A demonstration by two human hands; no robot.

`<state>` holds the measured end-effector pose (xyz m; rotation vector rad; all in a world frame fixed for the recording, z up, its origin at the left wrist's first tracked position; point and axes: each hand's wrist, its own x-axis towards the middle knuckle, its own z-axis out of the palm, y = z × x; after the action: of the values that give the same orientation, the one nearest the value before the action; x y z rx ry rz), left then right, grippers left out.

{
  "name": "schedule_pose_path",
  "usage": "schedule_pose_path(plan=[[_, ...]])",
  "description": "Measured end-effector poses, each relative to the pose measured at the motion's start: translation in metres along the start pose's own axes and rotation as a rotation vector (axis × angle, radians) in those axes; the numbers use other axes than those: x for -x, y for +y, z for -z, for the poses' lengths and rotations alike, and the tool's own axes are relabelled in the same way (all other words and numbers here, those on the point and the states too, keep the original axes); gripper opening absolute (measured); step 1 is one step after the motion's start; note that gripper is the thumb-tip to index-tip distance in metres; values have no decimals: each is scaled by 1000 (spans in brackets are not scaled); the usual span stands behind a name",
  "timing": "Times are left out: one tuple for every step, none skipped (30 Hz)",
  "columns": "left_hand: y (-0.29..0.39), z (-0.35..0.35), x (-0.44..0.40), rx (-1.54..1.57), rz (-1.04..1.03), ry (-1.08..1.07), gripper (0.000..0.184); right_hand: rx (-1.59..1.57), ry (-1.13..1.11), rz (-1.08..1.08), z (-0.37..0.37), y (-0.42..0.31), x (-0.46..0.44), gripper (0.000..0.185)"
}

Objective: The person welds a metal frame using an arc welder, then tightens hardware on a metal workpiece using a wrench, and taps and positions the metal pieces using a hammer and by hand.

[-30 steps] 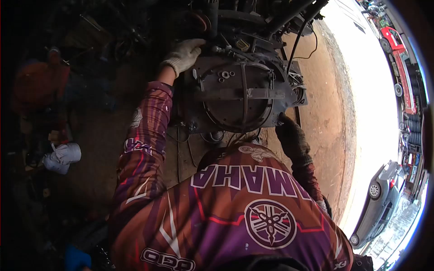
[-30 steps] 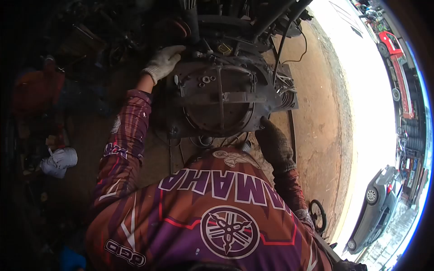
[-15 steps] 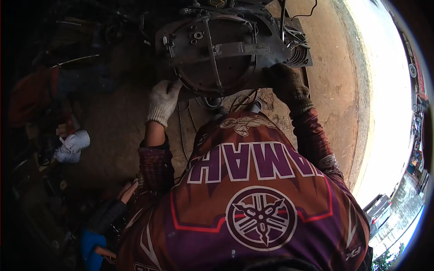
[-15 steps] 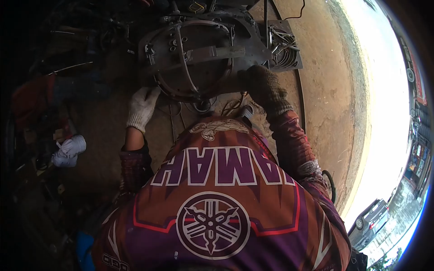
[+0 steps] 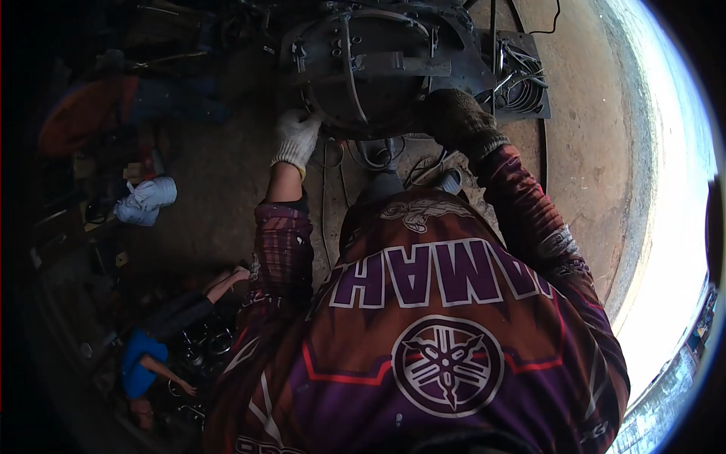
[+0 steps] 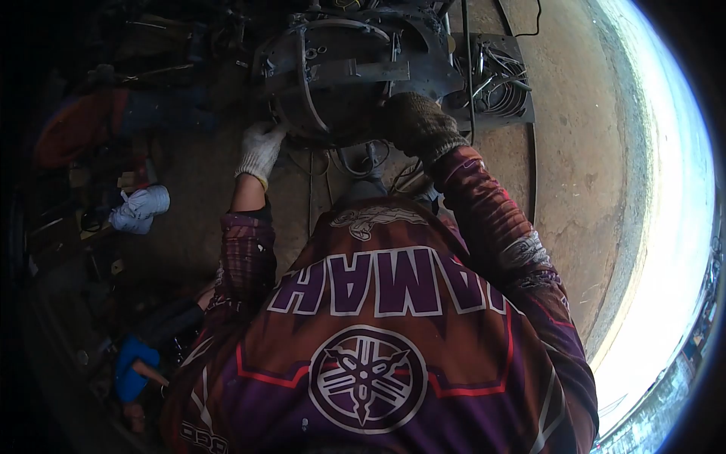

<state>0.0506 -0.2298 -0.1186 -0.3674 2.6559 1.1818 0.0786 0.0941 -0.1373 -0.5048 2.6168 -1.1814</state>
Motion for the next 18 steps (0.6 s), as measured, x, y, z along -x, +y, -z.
schedule_pose_path(plan=[[-4,0,-2,70,27,-6,33,-11,-9,-2,0,0,-1,27],[-9,0,-5,70,15,-11,33,-6,-6,-5,-1,0,-3,27],[-14,0,-7,-27,-64,72,33,0,0,-13,-1,0,-5,28],[-17,0,-11,-119,-146,152,33,20,10,-35,-1,-1,-6,28],[-19,0,-17,-112,-169,138,33,46,14,-61,-2,-2,-6,28],[-22,0,-24,-94,-158,140,32,89,12,-101,-3,-1,-7,28],[-21,0,-29,-76,-147,137,32,131,8,-141,-4,0,-9,27],[-11,4,-29,-67,-167,115,32,201,-27,-206,-11,2,-10,26],[-2,10,-27,-48,-89,20,33,271,-68,-269,-18,5,-11,25],[3,14,-28,-28,-6,-70,33,341,-116,-327,-20,1,-13,25],[1,15,-33,-17,-11,-79,33,411,-168,-380,-20,-1,-15,24],[-3,17,-37,-69,-62,-105,35,421,-170,-386,-19,-3,-13,24],[-5,21,-40,-123,-110,-127,37,344,-108,-438,-10,-21,-8,26],[-7,23,-42,-114,-108,-127,37,265,-46,-487,-6,-31,-6,28],[-7,24,-45,-152,-101,-163,39,273,-48,-484,-14,-24,-5,28],[-4,26,-46,-191,-94,-196,41,353,-26,-517,-28,-9,-1,31],[0,28,-47,-187,-91,-183,41,432,-1,-543,-33,-6,-2,34],[5,31,-46,-221,-95,-217,42,436,-3,-526,-33,-1,-5,34]])
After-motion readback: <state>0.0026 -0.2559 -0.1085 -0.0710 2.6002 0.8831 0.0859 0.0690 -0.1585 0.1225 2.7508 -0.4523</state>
